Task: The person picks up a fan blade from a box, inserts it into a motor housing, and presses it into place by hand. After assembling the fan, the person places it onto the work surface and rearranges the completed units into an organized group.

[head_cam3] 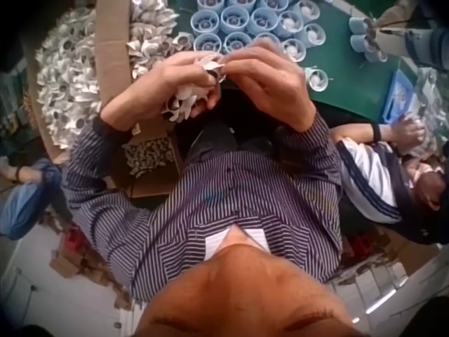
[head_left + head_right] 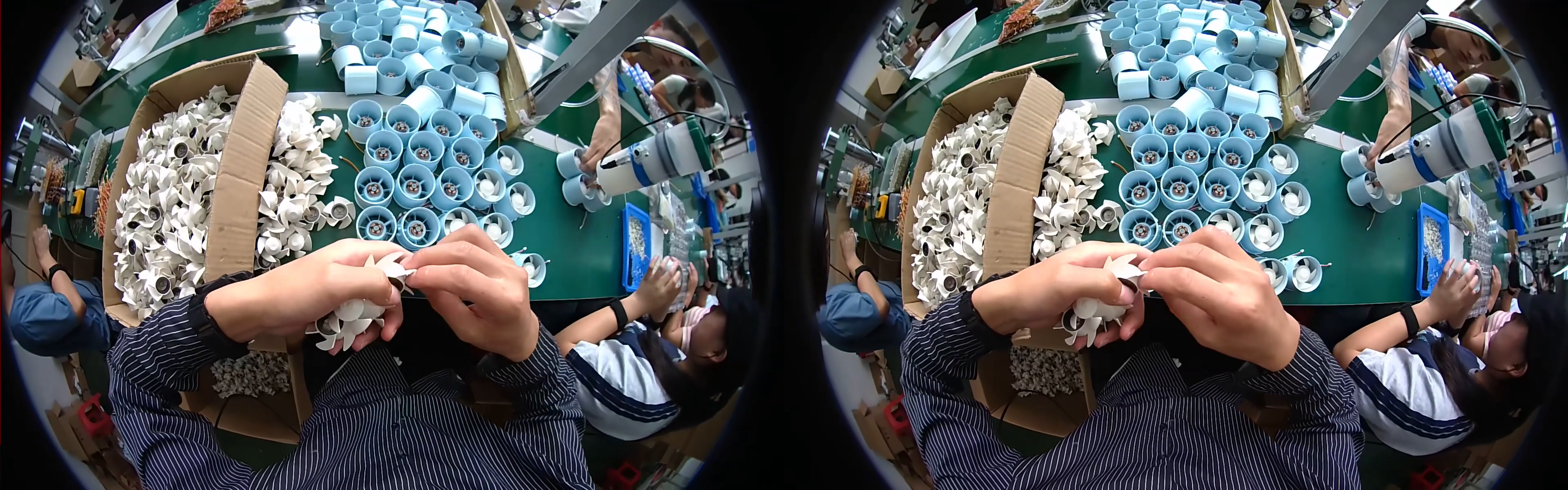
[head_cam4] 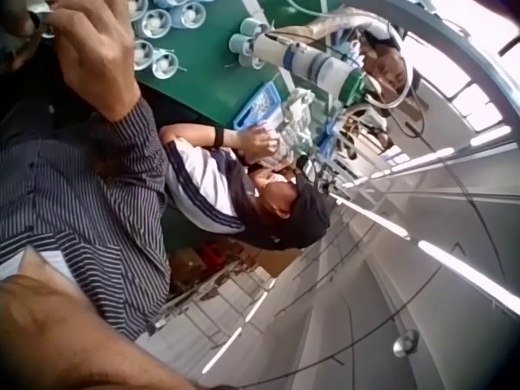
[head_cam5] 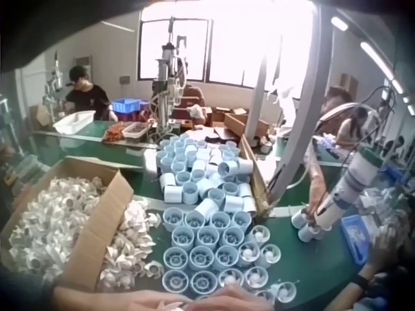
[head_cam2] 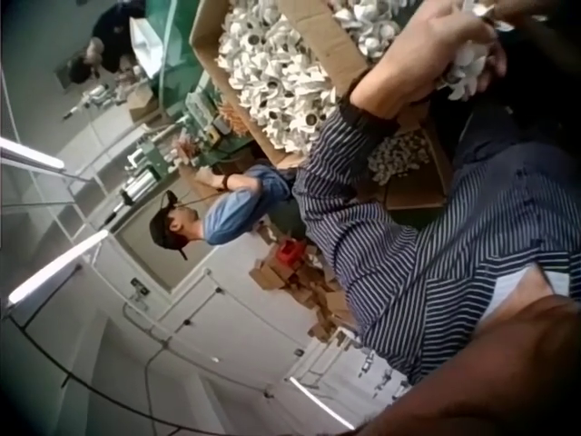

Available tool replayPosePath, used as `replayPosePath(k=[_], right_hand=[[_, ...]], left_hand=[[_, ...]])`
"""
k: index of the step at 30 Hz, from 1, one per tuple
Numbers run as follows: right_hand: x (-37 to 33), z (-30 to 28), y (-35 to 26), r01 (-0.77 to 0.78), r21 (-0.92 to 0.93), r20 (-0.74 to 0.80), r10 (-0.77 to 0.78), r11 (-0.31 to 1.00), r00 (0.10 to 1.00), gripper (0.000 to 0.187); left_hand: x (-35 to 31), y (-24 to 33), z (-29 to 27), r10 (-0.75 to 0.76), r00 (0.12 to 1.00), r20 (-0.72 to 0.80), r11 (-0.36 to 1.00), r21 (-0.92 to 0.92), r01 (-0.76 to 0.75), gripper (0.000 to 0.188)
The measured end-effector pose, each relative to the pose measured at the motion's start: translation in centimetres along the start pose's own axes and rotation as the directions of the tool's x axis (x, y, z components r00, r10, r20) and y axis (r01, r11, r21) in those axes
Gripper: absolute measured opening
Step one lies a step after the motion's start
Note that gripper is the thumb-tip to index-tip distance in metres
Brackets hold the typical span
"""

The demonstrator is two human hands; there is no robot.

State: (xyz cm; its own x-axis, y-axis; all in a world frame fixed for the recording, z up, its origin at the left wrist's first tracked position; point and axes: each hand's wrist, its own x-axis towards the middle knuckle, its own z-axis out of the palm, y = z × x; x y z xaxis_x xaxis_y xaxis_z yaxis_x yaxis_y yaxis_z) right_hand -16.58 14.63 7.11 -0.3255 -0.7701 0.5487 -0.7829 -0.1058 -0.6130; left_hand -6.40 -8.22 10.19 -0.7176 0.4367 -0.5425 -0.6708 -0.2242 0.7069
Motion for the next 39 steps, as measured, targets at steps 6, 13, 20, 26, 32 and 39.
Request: replayPosePath(k=[6, 13, 20, 26, 32, 39], right_hand=[[-0.4, -0.1, 0.6, -0.017, 0.077, -0.090, 0.024, 0.997, 0.996, 0.037], [-0.4, -1.2, 2.1, -0.045, -0.041, -0.136, 0.039, 0.998, 0.990, 0.023], [-0.3, -0.5, 6.0, -0.367, -0.208, 0.001, 0.375, 0.907, 0.927, 0.007], [-0.3, 0.5, 6.6, -0.343, -0.329, 0.074, 0.386, 0.880, 0.919, 0.008], [-0.2, 0.5, 6.6, -0.328, -0.343, 0.039, 0.362, 0.880, 0.931, 0.009], [-0.4, 1.4, 6.9, -0.246, -0.495, 0.095, 0.333, 0.833, 0.938, 0.012]], left_hand=[[-0.2, 0.0, 0.1, -0.007, 1.000, 0.015, 0.999, 0.039, 0.007, 0.050], [-0.8, -0.4, -0.8, 0.032, 0.992, -0.124, 0.999, 0.025, -0.029, 0.037], [-0.7, -0.8, -1.6, 0.083, 0.965, -0.250, 0.992, -0.069, -0.103, 0.034], [-0.9, -0.8, -1.2, 0.091, 0.985, -0.144, 0.991, -0.086, -0.104, 0.035], [-0.8, -0.8, -1.0, 0.123, 0.987, -0.104, 0.989, -0.065, -0.130, 0.055], [-0.9, -0.3, -0.1, 0.089, 0.986, -0.138, 0.996, 0.044, -0.083, 0.048]])
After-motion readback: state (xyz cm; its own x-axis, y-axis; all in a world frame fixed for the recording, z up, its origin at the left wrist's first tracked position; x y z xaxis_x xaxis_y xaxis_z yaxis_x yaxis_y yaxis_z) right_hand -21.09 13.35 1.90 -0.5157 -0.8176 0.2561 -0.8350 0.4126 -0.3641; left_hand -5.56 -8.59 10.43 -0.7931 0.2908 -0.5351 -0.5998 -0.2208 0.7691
